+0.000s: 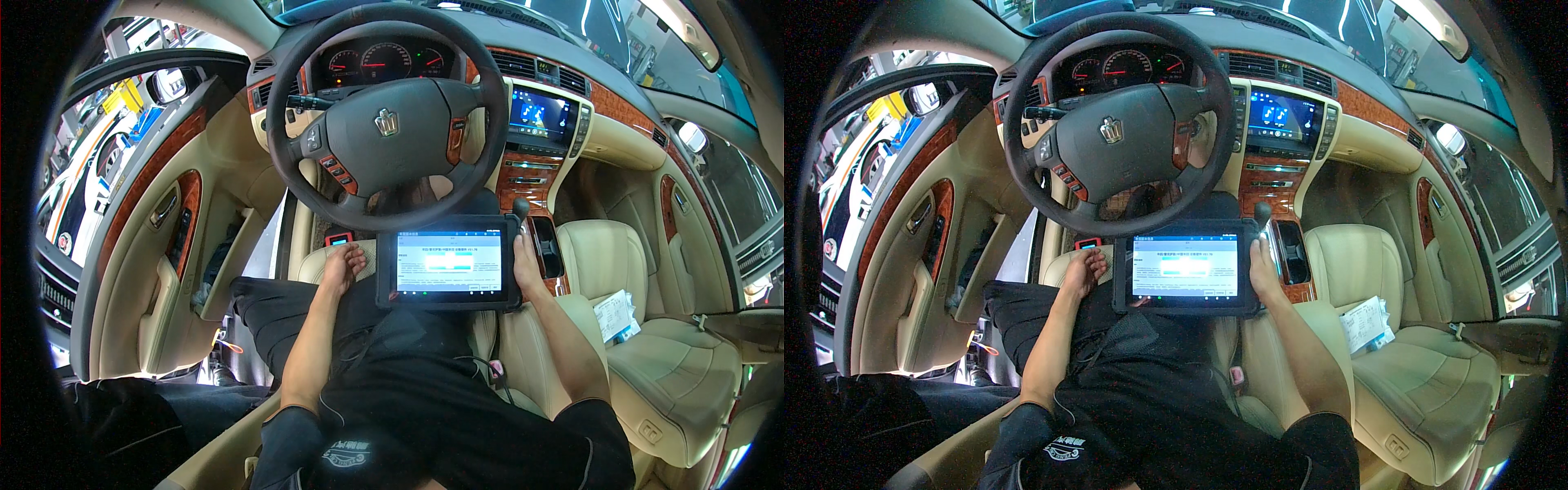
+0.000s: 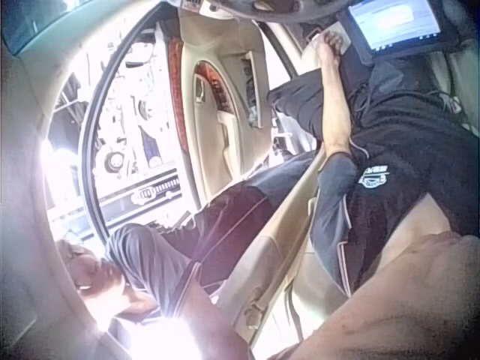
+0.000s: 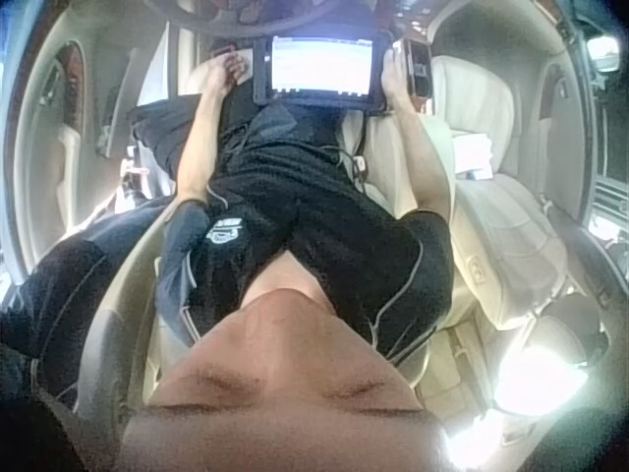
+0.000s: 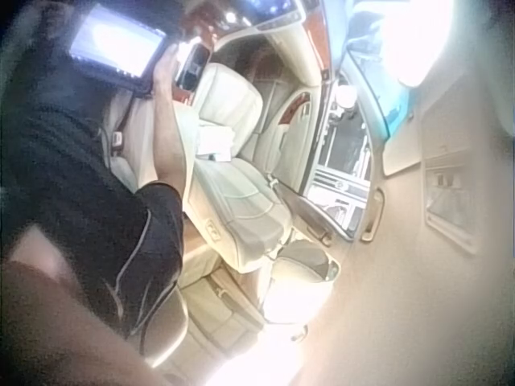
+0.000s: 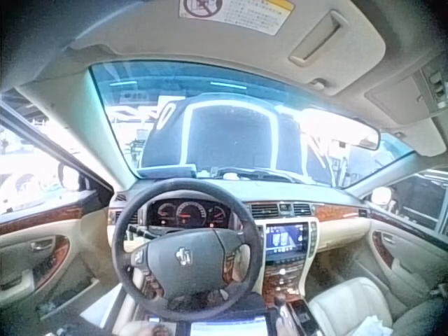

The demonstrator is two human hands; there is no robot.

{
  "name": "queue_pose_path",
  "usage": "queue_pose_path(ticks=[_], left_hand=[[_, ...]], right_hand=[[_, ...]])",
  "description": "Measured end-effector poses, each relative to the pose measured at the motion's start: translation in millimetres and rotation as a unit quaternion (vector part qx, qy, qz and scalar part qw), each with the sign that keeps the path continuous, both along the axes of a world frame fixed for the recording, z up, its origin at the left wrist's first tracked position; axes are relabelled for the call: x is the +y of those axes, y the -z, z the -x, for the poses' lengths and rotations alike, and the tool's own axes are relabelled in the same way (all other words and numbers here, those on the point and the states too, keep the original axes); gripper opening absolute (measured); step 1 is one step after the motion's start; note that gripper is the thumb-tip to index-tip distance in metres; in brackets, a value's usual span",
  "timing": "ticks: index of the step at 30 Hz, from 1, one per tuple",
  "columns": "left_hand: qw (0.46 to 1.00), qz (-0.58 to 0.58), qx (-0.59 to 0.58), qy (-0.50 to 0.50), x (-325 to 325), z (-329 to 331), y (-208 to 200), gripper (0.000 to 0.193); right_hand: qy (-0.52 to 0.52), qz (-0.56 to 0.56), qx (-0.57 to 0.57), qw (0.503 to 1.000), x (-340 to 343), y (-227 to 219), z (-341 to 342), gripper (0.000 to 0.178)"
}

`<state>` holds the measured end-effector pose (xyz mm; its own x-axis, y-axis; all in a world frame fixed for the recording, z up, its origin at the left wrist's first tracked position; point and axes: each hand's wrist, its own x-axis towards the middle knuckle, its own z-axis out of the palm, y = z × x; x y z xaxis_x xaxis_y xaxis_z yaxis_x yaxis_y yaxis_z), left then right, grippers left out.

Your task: Using a diagnostic tablet to check vehicle systems while sitting in the driver's seat.

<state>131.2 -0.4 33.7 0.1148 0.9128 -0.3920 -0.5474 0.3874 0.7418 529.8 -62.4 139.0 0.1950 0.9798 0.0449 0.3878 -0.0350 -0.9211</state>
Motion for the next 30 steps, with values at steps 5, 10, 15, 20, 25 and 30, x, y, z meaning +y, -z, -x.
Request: queue_pose_path(ticks=[5,10,15,20,25,30], left_hand=[[1.000,0.003,0.000,-0.009,-5,3,-6,0.026],[0.788,-0.198,0.582,0.032,-31,19,-85,0.020],[0.790,-0.387,0.475,0.033,-94,-12,-237,0.022],[0.651,-0.640,0.408,0.004,-159,-53,-316,0.016],[0.574,-0.767,0.285,0.037,-170,-84,-353,0.014],[0.583,-0.791,0.155,-0.100,-173,-104,-361,0.018]], right_hand=[[-0.010,0.011,-0.011,1.000,1,0,1,0.048],[0.001,-0.010,0.003,1.000,0,6,0,0.046],[-0.043,0.037,0.056,0.997,2,7,-8,0.055],[-0.005,0.038,0.019,0.999,0,3,-1,0.053],[-0.004,-0.003,-0.016,1.000,1,-4,3,0.055],[0.002,0.017,0.043,0.999,-5,-17,17,0.049]])
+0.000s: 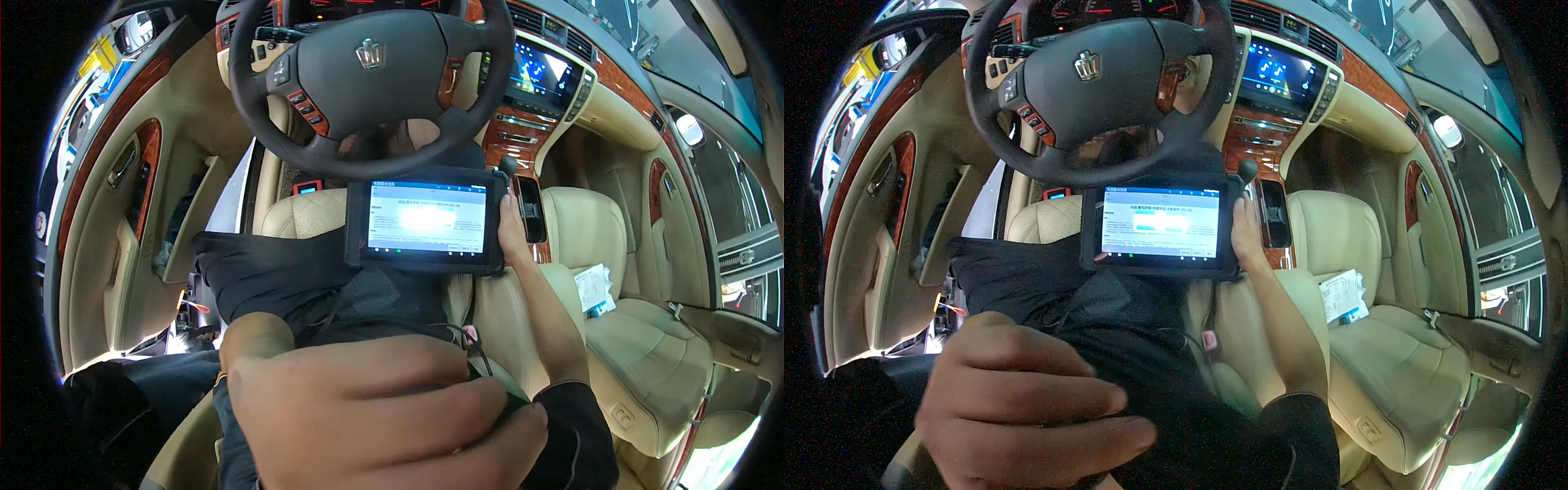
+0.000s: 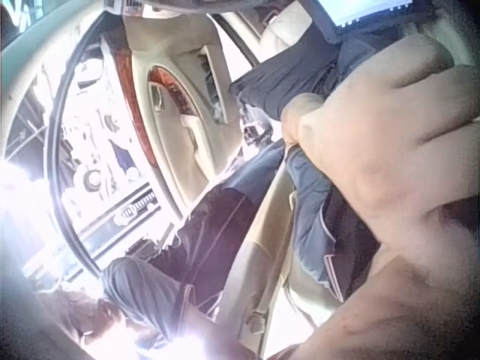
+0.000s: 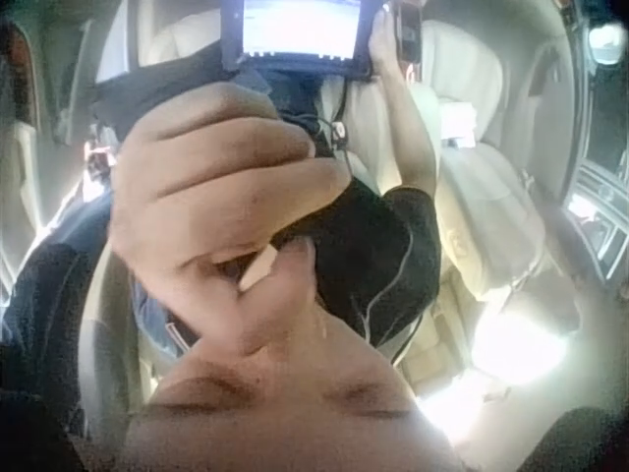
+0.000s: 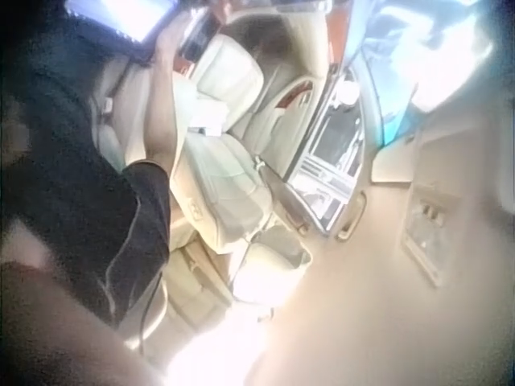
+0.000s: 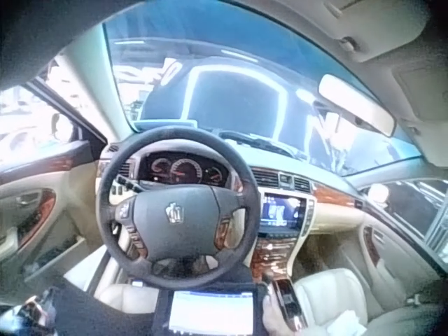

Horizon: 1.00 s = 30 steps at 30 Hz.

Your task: Using a diagnostic tablet to check vehicle systems while sitting in the driver's seat.

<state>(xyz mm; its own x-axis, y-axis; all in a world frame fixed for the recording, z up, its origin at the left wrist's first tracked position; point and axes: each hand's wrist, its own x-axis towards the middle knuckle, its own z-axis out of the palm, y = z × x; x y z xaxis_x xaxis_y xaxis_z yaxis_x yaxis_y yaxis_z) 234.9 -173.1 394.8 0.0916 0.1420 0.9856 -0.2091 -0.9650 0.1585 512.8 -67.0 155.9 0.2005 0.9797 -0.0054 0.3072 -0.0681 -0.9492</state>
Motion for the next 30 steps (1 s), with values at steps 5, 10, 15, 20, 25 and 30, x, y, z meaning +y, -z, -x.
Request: queue_pose_path(ticks=[5,10,15,20,25,30], left_hand=[[0.999,0.029,0.041,-0.002,0,6,0,0.017],[0.994,0.062,0.085,-0.025,-3,17,-1,0.016],[0.988,0.090,0.117,-0.035,-1,21,0,0.016],[0.982,0.110,0.151,-0.033,2,21,2,0.015],[0.973,0.130,0.187,-0.029,-1,17,-3,0.014],[0.963,0.150,0.222,-0.032,-2,21,-10,0.014]], right_hand=[[-0.001,-0.004,-0.039,0.999,0,5,-8,0.049],[-0.008,-0.008,-0.044,0.999,5,21,-25,0.049],[-0.022,-0.028,-0.030,0.999,5,15,-14,0.048],[-0.001,-0.035,-0.034,0.999,4,16,-15,0.045],[0.004,-0.029,-0.054,0.998,4,17,-18,0.047],[-0.004,-0.014,-0.037,0.999,4,14,-14,0.049]])
